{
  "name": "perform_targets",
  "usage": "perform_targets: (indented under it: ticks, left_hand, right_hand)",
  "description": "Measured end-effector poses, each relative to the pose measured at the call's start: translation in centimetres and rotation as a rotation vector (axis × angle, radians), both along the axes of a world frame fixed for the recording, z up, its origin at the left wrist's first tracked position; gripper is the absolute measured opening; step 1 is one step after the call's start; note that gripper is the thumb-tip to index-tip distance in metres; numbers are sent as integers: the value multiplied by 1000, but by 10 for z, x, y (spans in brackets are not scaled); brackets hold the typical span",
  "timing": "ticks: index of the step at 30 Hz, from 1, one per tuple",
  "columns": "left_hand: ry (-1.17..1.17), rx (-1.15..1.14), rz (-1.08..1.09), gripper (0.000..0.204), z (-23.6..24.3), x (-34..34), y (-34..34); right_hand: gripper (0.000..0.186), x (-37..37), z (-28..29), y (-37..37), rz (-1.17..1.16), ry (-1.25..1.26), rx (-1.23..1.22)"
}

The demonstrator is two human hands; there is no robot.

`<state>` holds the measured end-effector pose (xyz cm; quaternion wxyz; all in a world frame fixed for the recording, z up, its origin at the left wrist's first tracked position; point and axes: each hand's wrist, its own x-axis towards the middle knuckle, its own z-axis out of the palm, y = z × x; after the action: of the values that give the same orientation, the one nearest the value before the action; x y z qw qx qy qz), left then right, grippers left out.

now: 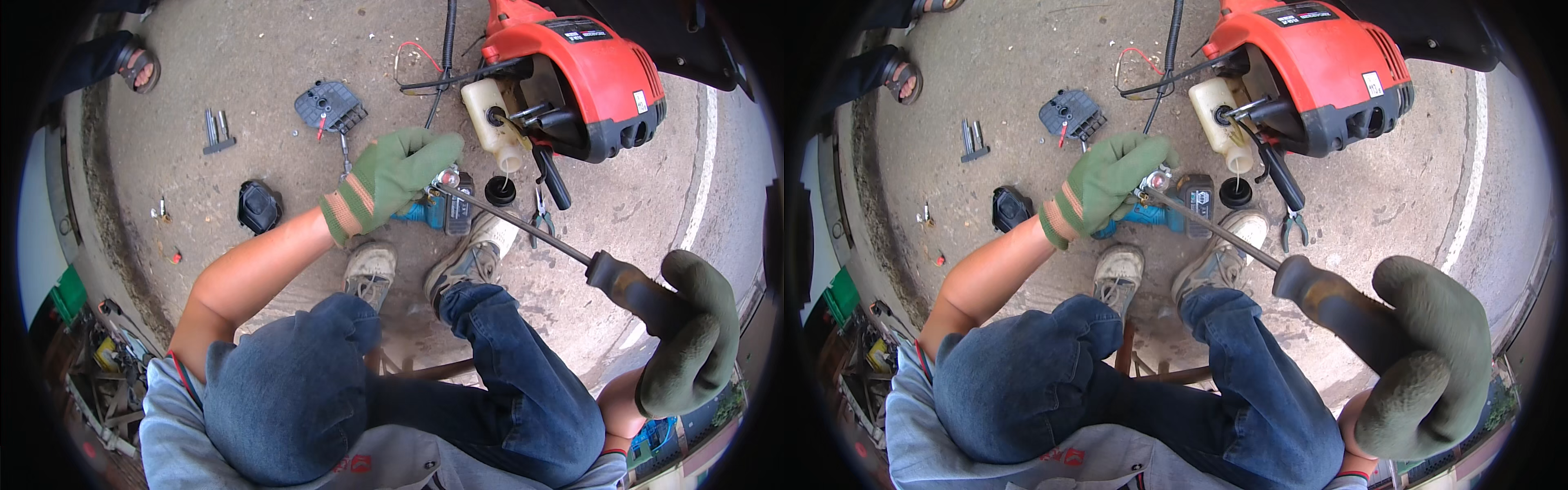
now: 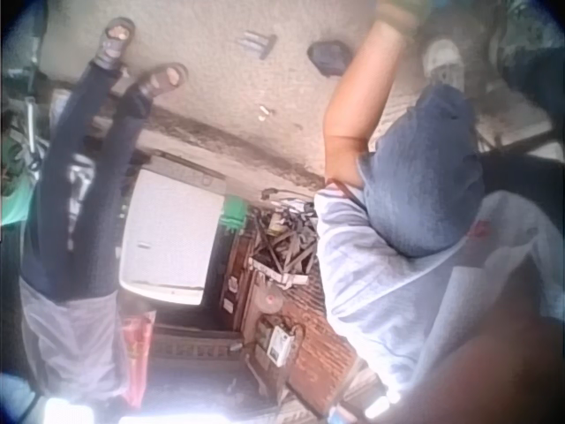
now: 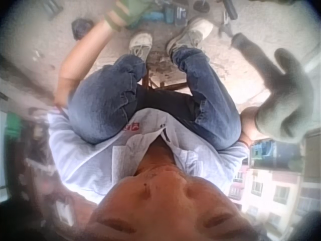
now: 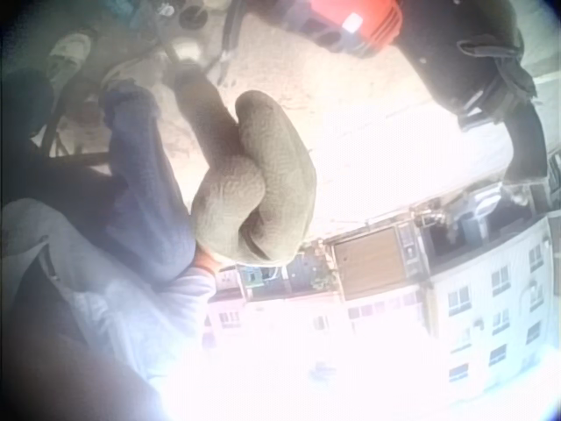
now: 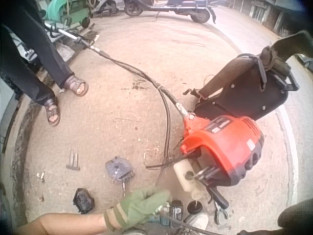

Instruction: The person works on a small engine carburetor, using a screwdriver to adjust components and a cordless drill to remove or install parts. They briefly stand to wipe their hands with a cloth, then return to continue adjustments on the carburetor.

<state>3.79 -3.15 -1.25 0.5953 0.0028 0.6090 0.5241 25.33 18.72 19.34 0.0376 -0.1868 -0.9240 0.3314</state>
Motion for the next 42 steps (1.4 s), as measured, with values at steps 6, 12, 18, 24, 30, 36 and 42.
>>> perform_targets:
  ticks: [6,12,18,24,30,36,42]
  left_hand:
    - [14,-16,-25,35,-1,2,2]
    - [-20,-1,11,36,-3,2,-4]
    - [24,-11,-20,36,1,3,1]
    - [60,-35,-63,37,7,0,3]
    - [46,-5,-32,37,7,1,0]
    - [34,-9,-33,36,6,1,3]
    - [-6,-13,21,36,9,1,1]
  right_hand:
    - [64,-28,-10,-12,-57,145,2]
    - [48,-9,3,3,163,-37,158]
    - [67,-30,-10,-8,-35,59,89]
    - [62,-20,10,-10,-78,-5,22]
    - [57,-13,-2,-1,-35,-31,-26]
    - [58,-24,-2,4,93,92,-104]
    - [71,6,-6,-11,-120,82,-132]
